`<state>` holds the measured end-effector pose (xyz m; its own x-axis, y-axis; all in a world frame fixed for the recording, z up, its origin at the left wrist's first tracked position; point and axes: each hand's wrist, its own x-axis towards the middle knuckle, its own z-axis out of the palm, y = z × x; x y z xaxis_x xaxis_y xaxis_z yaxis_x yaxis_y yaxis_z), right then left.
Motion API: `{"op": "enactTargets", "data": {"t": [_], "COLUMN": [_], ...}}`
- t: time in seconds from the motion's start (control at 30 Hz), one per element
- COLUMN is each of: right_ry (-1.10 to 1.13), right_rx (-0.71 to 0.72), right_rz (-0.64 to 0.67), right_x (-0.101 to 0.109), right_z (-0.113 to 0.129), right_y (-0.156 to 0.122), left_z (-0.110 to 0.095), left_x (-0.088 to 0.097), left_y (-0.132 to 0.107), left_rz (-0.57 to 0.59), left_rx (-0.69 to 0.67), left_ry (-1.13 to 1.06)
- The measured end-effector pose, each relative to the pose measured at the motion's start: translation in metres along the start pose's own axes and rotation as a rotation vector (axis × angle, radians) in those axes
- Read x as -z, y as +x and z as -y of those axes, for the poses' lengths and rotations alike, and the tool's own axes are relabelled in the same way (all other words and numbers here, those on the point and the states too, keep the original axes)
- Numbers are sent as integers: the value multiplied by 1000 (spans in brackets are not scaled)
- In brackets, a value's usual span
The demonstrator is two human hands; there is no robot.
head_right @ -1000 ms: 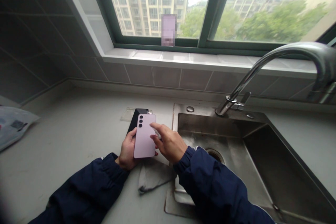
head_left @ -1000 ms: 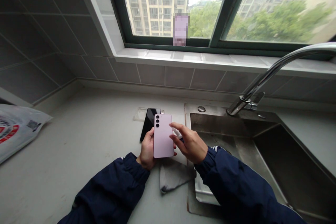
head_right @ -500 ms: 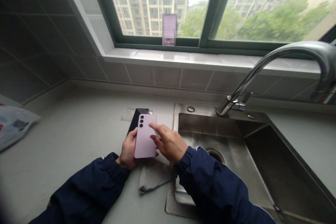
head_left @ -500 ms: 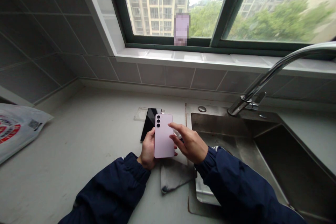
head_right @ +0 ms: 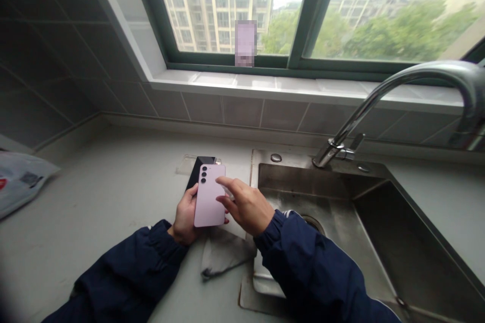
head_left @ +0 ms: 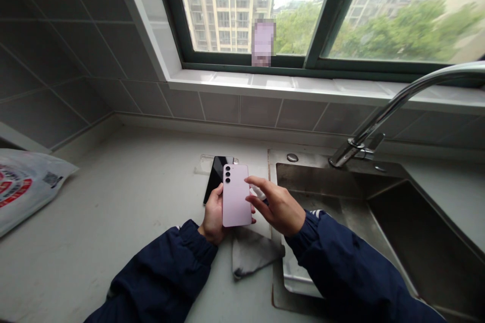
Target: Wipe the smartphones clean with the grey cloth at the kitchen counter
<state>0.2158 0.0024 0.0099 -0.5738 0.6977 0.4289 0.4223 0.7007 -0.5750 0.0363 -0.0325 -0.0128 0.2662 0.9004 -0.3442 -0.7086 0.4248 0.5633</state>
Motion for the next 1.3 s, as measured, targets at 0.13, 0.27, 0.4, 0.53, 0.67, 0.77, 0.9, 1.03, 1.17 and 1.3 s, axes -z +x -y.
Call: {"op": "enactTargets", "data": {"t": [0.13, 0.27, 0.4, 0.53, 0.67, 0.77, 0.9, 1.03, 1.17, 1.3], "right_ry": [6, -25, -47, -27, -68, -24, 44, 36, 34, 47], "right_rx": [-5, -57, -46, 5, -9, 4, 52, 55, 14, 5], "right_rz": [-6, 77, 177, 236, 285, 256, 288, 325, 237, 142], "right_x": [3, 3, 9, 12, 13, 19, 31, 33, 30, 29], "right_z": [1, 2, 0, 0, 3, 6, 8, 11, 10, 5], "right_y": [0, 0, 3, 2, 2, 4, 6, 5, 5, 6], "left_z": [-1, -1, -1, 0, 0, 1, 1, -1, -1, 0], "left_x": [0, 0, 2, 5, 8, 10, 12, 11, 8, 8], "left_y": [0, 1, 0, 2, 4, 5, 5, 5, 4, 4], "left_rz": [13, -17, -10, -9, 5, 17, 71, 125, 73, 92], "left_rx": [-9, 0, -19, -39, -50, -40, -37, -42, -49, -41], "left_ry": [10, 8, 3, -26, -46, -42, -42, -42, -22, -1]}}
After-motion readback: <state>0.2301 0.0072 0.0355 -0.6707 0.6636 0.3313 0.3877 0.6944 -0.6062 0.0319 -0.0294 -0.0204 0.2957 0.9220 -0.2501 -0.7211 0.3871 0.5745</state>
